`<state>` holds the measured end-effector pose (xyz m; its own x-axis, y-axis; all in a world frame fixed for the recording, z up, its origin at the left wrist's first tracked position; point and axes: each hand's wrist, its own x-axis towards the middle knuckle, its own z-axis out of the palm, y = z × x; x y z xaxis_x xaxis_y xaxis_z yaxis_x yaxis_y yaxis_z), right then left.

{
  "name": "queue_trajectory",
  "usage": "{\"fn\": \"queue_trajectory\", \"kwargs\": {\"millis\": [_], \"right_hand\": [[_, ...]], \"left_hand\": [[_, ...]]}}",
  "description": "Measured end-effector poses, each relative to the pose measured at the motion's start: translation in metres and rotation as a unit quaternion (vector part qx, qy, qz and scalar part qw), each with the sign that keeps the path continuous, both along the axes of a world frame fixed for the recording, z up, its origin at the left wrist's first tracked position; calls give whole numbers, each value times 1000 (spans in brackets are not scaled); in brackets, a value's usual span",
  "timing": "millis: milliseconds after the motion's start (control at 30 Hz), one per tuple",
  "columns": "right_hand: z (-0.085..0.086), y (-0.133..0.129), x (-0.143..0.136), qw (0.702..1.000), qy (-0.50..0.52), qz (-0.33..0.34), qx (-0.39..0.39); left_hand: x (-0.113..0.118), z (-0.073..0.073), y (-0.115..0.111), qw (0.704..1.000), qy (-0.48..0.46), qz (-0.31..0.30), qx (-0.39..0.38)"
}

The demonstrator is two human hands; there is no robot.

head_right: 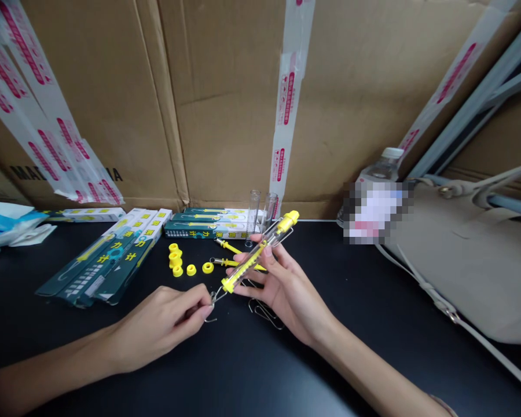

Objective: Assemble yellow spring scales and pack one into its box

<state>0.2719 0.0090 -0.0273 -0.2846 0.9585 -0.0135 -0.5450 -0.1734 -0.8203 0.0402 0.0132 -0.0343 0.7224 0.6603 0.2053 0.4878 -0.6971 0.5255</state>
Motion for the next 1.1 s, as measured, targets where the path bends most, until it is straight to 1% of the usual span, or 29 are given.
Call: {"fn": "queue_trajectory", "kwargs": {"millis": [200, 267, 367, 433, 500, 567, 667, 900, 1100], "right_hand": [[6, -4, -1, 999, 24, 46, -8], [7, -4, 0, 999, 15, 44, -9], [9, -2, 4, 1000, 4, 17, -6], [9, 0, 7, 1000, 4, -4, 3], [9, 3, 10, 1000, 1, -22, 11], [10, 4, 13, 999, -5, -35, 14], [12, 4, 15, 999, -6, -42, 17], [14, 3, 18, 998, -23, -50, 18], [15, 3, 18, 999, -17, -44, 18]], "left_hand": [[2, -1, 0, 1000, -10, 26, -14], [2, -1, 0, 998, -13, 48, -35], [1, 0, 0, 993, -25, 100, -49], [1, -1, 0, 991, -41, 130, -15], [1, -2, 0, 988, -56, 143, 36], [1, -4, -1, 985, -65, 140, 77], [1, -6, -2, 985, -67, 124, 99], [-2, -15, 3, 987, -70, 112, 88], [0, -15, 8, 989, -73, 109, 74]]}}
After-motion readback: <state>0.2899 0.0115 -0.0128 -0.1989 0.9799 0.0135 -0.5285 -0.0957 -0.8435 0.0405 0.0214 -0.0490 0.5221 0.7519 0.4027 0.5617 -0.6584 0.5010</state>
